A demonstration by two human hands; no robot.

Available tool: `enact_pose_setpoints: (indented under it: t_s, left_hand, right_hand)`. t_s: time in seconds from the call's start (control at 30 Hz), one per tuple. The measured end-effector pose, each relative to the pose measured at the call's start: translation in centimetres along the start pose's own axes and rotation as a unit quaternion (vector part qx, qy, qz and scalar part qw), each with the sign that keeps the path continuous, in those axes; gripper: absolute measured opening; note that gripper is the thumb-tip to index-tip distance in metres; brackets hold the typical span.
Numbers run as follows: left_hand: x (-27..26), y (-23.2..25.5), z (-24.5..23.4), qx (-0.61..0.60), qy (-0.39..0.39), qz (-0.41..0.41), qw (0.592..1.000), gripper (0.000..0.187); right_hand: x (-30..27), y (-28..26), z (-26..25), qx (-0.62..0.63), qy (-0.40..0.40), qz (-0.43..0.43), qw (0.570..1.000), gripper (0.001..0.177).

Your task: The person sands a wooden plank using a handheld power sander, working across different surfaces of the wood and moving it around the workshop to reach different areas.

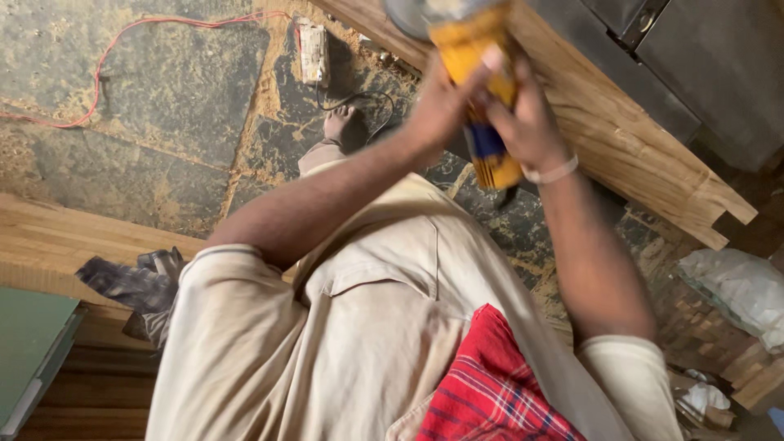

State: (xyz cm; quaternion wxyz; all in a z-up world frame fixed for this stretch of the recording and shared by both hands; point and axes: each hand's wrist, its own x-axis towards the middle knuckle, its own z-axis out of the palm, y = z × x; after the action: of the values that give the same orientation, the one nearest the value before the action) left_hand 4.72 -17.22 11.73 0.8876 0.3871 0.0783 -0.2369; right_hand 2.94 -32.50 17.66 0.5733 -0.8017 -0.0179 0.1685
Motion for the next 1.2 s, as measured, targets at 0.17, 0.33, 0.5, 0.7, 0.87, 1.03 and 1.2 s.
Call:
enact_pose_setpoints:
  t_s: [0.17,0.33,0.5,0.7,0.87,1.03,1.2]
  left_hand:
    - [1.6,5.2,-5.0,-0.027,0.01,-0.036,0.999,0.05]
    - [-1.0,1.7,-1.2,-0.026,-0.063,-0.042,0.997,0.051]
    - [0.4,2.4,-4.3,0.033,-0.018,-0.043,0.998,0.053]
    - [-0.2,5.0,-3.3,-0.004,-0.066,-0.136,0.988,0.064]
    - [-1.7,-2.0,4.2,0.036,-0.095,-0.221,0.97,0.056]
    - [-3.3,-9.3,9.5,0.05,-0.173,-0.2,0.963,0.056]
    - [-3.5,-15.2,15.3,0.095,-0.234,-0.271,0.929,0.064]
  right_hand:
    - [5.7,-1.7,2.9,-0.085,-0.011,0.131,0.988,0.064]
    - [-0.2,-2.4,2.5,-0.029,-0.009,-0.034,0.999,0.067]
    - [2.8,-1.8,2.8,-0.11,-0.003,-0.09,0.99,0.054]
    - [0.6,0.1,2.5,-0.146,0.043,0.018,0.988,0.07]
    - [-9.2,1.9,-2.6,-0.084,0.082,0.005,0.993,0.075]
    - [-17.3,3.9,-5.7,-0.016,0.154,0.064,0.986,0.075]
    - [-23.8,6.4,-10.2,-0.015,0.207,0.082,0.975,0.074]
